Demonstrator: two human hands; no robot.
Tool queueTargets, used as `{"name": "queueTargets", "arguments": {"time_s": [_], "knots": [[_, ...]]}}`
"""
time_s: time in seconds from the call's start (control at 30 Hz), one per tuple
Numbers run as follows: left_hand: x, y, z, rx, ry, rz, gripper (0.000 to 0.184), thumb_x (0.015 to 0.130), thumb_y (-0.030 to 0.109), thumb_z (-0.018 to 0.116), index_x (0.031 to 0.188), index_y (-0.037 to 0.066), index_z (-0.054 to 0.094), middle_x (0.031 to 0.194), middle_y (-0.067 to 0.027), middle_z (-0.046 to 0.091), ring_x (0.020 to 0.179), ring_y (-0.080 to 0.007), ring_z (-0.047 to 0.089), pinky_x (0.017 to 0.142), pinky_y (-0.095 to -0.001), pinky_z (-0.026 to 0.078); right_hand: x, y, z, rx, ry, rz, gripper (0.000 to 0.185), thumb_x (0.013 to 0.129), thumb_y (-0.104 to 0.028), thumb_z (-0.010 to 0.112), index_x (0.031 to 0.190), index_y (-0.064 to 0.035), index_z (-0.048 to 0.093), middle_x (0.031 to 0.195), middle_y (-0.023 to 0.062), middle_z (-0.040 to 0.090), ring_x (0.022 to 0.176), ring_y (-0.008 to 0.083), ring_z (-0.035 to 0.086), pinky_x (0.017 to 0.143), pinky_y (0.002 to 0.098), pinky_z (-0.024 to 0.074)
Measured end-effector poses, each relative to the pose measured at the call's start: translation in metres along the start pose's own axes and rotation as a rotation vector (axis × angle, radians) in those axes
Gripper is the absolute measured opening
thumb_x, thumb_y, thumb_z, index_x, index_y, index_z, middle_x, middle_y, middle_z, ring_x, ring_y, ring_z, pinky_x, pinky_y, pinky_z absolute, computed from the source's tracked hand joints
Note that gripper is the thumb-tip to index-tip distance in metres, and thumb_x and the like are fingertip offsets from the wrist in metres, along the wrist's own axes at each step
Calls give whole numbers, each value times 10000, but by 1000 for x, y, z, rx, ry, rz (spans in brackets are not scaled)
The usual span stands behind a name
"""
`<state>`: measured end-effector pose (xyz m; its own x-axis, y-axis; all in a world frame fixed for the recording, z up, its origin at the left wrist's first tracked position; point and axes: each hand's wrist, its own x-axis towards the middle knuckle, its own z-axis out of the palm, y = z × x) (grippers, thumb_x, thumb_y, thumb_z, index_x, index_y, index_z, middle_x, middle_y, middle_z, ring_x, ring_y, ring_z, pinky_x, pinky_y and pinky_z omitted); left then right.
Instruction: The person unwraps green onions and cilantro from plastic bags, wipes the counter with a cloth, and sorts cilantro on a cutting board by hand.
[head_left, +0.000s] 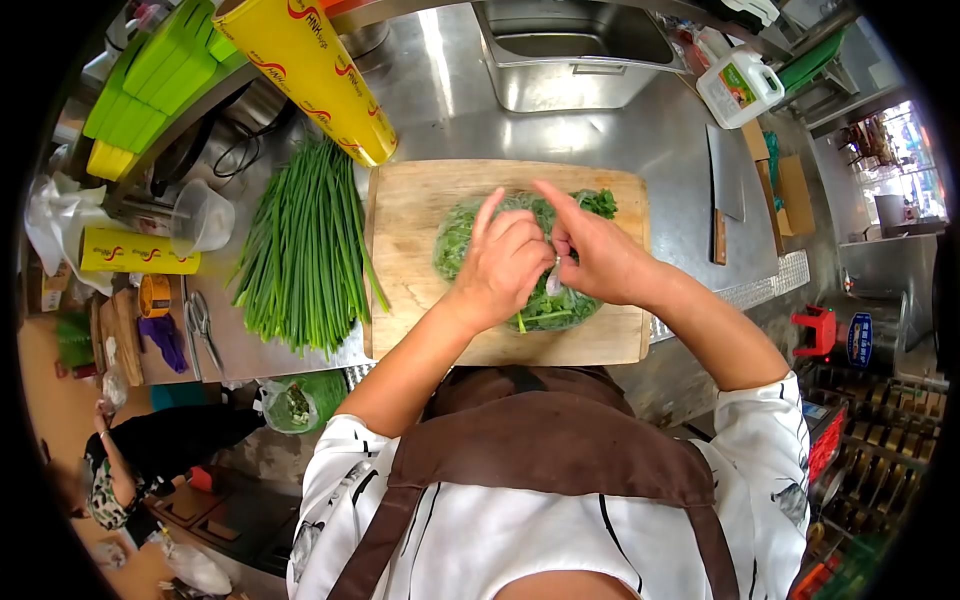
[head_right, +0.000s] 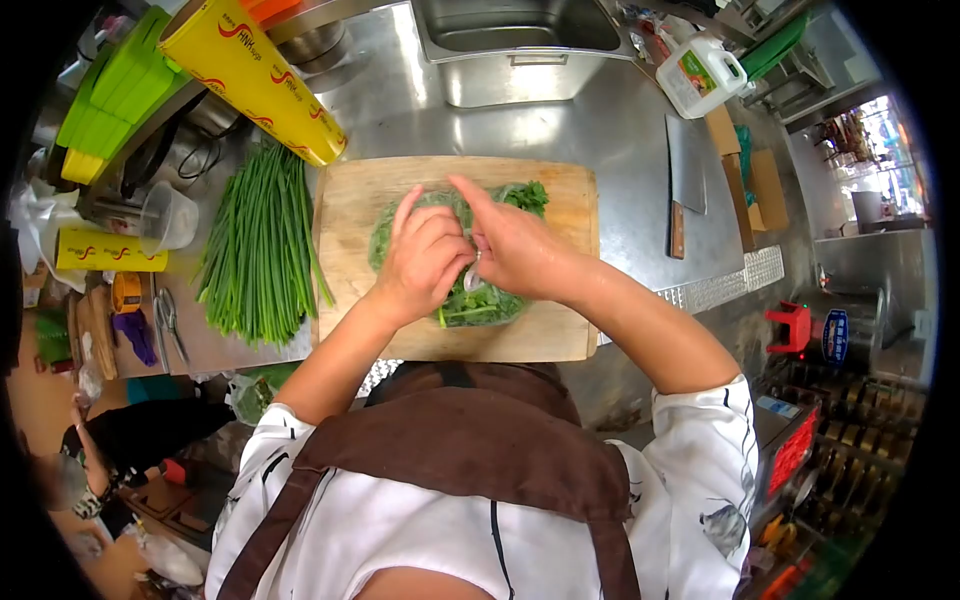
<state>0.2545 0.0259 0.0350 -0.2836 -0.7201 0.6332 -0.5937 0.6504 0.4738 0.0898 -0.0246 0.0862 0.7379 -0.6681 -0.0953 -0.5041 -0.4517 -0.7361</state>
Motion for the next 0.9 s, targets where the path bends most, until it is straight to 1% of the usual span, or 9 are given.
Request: {"name": "queueTargets", "arguments": {"time_s": [0.13, 0.2, 0.33, 0.47, 0.53, 0.63, 0.7, 0.83, 0.9], "knots": [[1, 8, -3, 59, -16, -97, 184, 619, 55, 681, 768, 75, 576, 835, -46, 520, 937, -247, 520, 1013, -552, 252, -6, 9, 12, 51, 109, -47, 826, 662, 70, 552, 1397, -67, 201, 679, 71, 471, 606, 215, 479, 574, 324, 412], [-1, 13, -4, 66, -60, -137, 191, 620, 60, 685, 778, 76, 579, 834, -43, 522, 938, -245, 521, 1019, -551, 243, -7, 7, 12, 27, 155, -50, 785, 666, 63, 555, 1377, -69, 249, 734, 107, 524, 665, 285, 524, 588, 382, 430], [-1, 16, 4, 125, -67, -242, 191, 614, 71, 695, 771, 71, 585, 822, -39, 530, 930, -241, 522, 1031, -555, 216, -10, 16, 15, -13, 198, -90, 766, 675, 76, 551, 1373, -78, 275, 735, 99, 518, 660, 275, 518, 595, 377, 432], [-7, 12, 7, 106, -113, -210, 172, 629, 58, 681, 771, 63, 585, 816, -48, 537, 923, -239, 524, 1030, -556, 216, -13, 17, 11, -28, 202, -228, 722, 698, 72, 541, 1362, -79, 301, 743, 103, 527, 676, 284, 524, 606, 386, 432], [-5, 11, 7, 81, -52, -169, 147, 649, 33, 658, 773, 55, 582, 801, -60, 538, 915, -239, 527, 1023, -560, 227, -13, 17, 9, -53, 212, -269, 707, 705, 67, 542, 1357, -78, 309, 745, 105, 530, 682, 287, 527, 608, 390, 431], [-2, 12, 6, 48, -30, -130, 167, 655, -2, 642, 794, 64, 576, 822, -64, 562, 907, -254, 544, 1021, -554, 226, -10, 13, 5, -92, 220, -313, 743, 689, 80, 553, 1365, -63, 282, 726, 81, 510, 655, 246, 507, 581, 351, 422], [1, 12, 6, 58, -35, -106, 165, 653, -4, 641, 788, 60, 573, 819, -69, 563, 907, -253, 544, 1018, -553, 234, -8, 2, -2, -106, 108, -145, 781, 683, 64, 558, 1382, -84, 242, 723, 88, 508, 648, 259, 506, 579, 355, 419], [3, 13, 4, 80, -19, -45, 162, 642, -1, 646, 777, 52, 574, 807, -74, 559, 891, -246, 547, 1012, -543, 256, -4, -5, -10, -100, 19, -80, 813, 688, 57, 544, 1402, -105, 191, 718, 89, 495, 630, 256, 500, 579, 356, 416], [0, 11, 4, 86, -5, -31, 161, 640, 0, 647, 777, 50, 578, 801, -72, 557, 881, -242, 550, 1011, -538, 262, -2, -10, -15, 10, -123, 80, 833, 698, 74, 528, 1418, -112, 151, 714, 71, 484, 609, 208, 485, 579, 324, 415]]}}
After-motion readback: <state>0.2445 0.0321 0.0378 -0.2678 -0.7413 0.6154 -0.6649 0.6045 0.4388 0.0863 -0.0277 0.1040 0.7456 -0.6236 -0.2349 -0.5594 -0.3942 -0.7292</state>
